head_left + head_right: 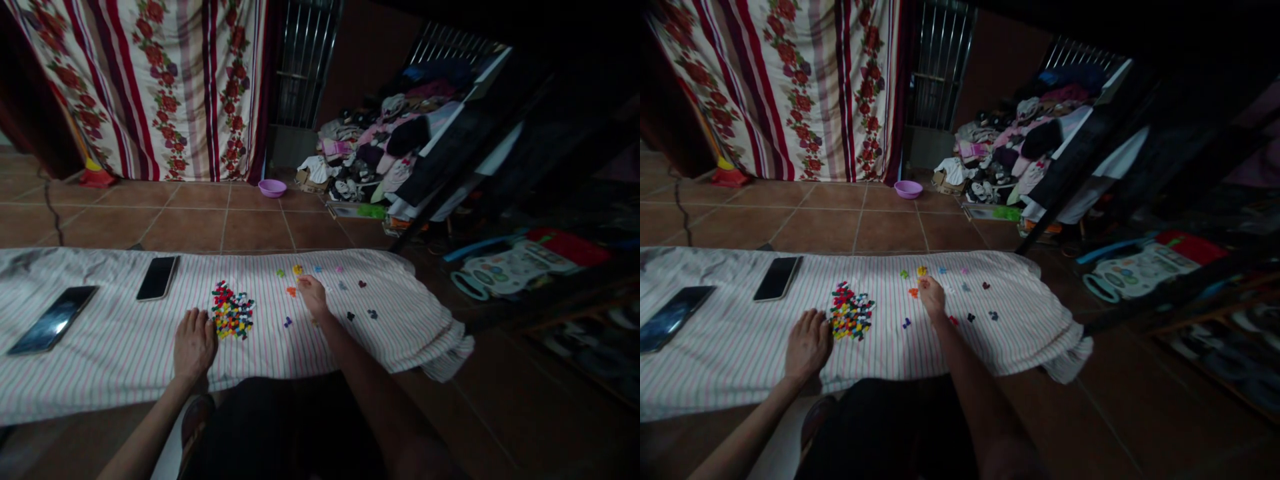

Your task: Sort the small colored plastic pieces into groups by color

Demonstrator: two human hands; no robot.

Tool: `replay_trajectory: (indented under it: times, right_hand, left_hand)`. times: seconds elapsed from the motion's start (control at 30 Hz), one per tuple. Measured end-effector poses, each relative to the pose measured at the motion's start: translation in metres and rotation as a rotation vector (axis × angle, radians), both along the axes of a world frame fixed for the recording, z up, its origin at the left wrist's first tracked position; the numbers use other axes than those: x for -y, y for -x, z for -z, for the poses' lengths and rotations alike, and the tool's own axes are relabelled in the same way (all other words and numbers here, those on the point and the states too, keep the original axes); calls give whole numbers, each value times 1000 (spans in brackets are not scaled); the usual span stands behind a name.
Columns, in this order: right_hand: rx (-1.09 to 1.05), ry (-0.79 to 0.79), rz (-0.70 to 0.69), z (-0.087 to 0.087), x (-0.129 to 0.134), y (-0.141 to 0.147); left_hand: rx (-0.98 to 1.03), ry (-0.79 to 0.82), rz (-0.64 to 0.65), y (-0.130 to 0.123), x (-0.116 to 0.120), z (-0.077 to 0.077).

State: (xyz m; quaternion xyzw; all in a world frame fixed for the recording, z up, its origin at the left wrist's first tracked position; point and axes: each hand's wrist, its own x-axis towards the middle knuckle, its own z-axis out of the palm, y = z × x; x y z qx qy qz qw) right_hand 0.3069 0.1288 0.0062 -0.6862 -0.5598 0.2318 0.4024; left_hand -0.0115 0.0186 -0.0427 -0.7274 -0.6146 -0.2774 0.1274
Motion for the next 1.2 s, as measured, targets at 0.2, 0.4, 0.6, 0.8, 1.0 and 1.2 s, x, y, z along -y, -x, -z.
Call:
replay_trajectory:
  times: [0.2, 0.4, 0.6, 0.8, 1.0, 1.2]
  right_hand:
    - [356, 174, 66, -8, -26, -17]
    - [581, 302, 27, -11, -45, -15]
    - [636, 382, 36, -9, -56, -15]
    - [650, 281, 36, -12, -55, -14]
    - [613, -30, -8, -22, -33, 0]
    - [439, -290, -236, -10, 15, 18]
  left_hand:
    - [-33, 2, -32, -1, 1, 4]
    - [-19, 13, -67, -3, 0, 6]
    - [17, 100, -144, -9, 0, -1]
    - [72, 143, -206, -13, 0, -5]
    - [95, 123, -206, -15, 1, -7]
    - [141, 107, -208, -11, 1, -8]
